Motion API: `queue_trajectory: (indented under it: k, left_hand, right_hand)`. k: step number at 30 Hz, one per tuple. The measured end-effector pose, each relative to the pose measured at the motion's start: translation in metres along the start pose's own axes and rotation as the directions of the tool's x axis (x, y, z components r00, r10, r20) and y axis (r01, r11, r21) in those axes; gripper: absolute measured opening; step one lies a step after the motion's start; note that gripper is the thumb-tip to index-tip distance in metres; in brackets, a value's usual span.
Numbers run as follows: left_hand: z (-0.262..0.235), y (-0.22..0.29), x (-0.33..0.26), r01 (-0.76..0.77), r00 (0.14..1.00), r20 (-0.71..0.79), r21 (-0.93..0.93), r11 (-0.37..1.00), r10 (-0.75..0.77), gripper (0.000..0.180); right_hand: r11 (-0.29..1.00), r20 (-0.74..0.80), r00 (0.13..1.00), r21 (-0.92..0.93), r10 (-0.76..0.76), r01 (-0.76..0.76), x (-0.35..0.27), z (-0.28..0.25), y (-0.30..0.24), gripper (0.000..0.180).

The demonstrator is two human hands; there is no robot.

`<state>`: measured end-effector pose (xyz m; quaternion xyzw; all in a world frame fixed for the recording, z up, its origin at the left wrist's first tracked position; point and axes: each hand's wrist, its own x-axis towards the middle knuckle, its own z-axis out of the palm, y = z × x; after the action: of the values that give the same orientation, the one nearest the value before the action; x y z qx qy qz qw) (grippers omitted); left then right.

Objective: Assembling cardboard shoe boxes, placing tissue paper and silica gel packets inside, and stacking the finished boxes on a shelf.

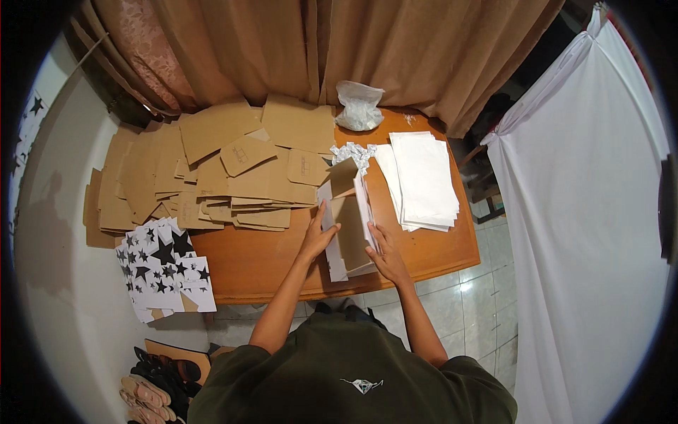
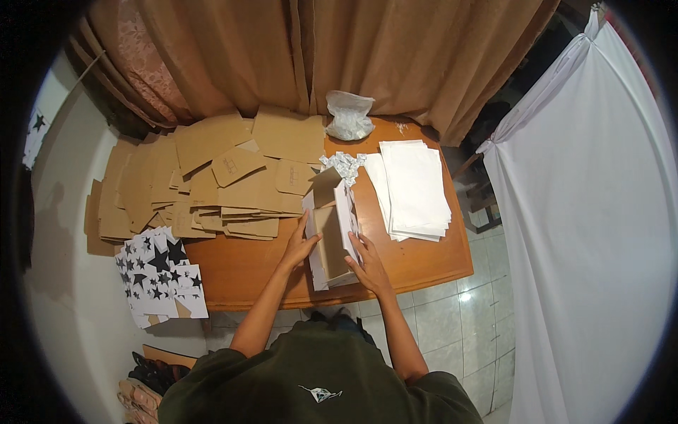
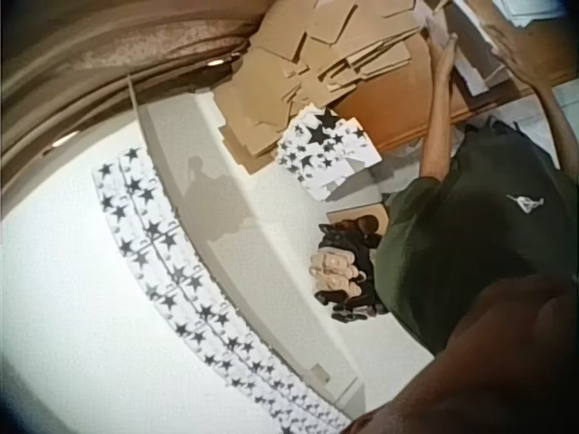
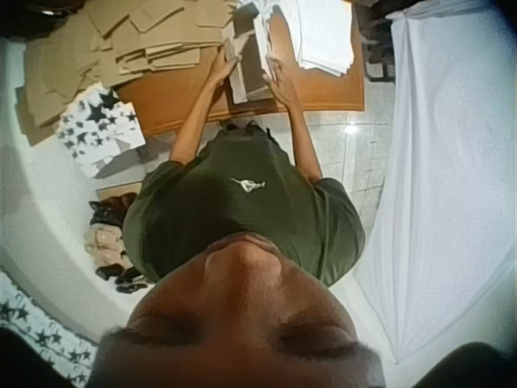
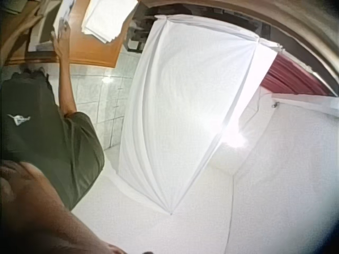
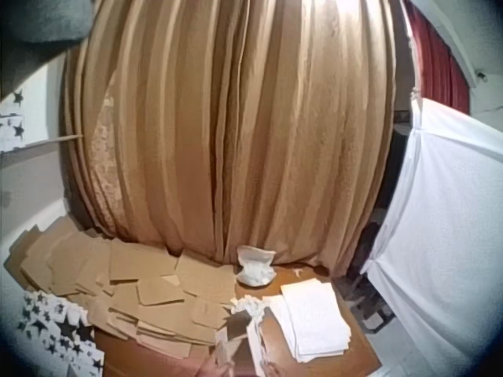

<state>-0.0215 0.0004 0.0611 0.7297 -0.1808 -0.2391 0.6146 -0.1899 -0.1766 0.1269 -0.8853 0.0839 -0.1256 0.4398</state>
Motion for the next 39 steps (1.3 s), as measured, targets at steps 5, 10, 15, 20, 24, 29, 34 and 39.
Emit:
queue_trajectory:
  k: [5, 10, 15, 20, 24, 29, 34, 39]
  left_hand:
    - [0.003, 0.019, 0.006, -0.022, 0.999, 0.026, 0.116, 0.993, 0.019, 0.09]
    - [0.015, 0.022, 0.007, -0.048, 0.999, 0.01, 0.143, 0.988, 0.047, 0.088]
    - [0.028, 0.019, 0.015, -0.071, 0.997, 0.01, 0.342, 0.937, 0.072, 0.085]
    - [0.047, 0.033, 0.017, 0.067, 0.998, -0.028, 0.46, 0.885, -0.061, 0.084]
    - [0.06, 0.04, 0.016, 0.149, 0.989, -0.1, 0.553, 0.82, -0.112, 0.083]
    - [0.07, 0.054, 0.016, 0.195, 0.981, -0.135, 0.606, 0.771, -0.142, 0.081]
    - [0.074, 0.055, 0.016, 0.183, 0.982, -0.148, 0.622, 0.762, -0.115, 0.08]
    - [0.069, 0.055, 0.019, 0.201, 0.979, -0.153, 0.592, 0.781, -0.136, 0.079]
  right_hand:
    - [0.986, 0.089, 0.989, -0.124, 0.12, -0.109, 0.01, -0.012, -0.003, 0.047]
    - [0.985, 0.152, 0.979, -0.125, 0.139, -0.12, 0.02, -0.024, 0.016, 0.048]
    - [0.991, 0.248, 0.959, -0.025, 0.135, -0.133, 0.023, -0.032, 0.027, 0.056]
    - [0.99, 0.325, 0.943, 0.089, 0.076, -0.111, 0.017, -0.039, 0.058, 0.078]
    - [0.975, 0.338, 0.919, -0.16, 0.202, -0.155, 0.012, -0.038, 0.046, 0.086]
    - [0.997, 0.139, 0.987, 0.021, 0.075, -0.078, 0.002, -0.038, 0.05, 0.063]
    - [0.991, 0.113, 0.994, 0.136, 0.007, -0.023, -0.006, -0.037, 0.064, 0.035]
    - [0.92, 0.204, 0.975, 0.356, 0.091, -0.161, -0.007, -0.05, 0.062, 0.027]
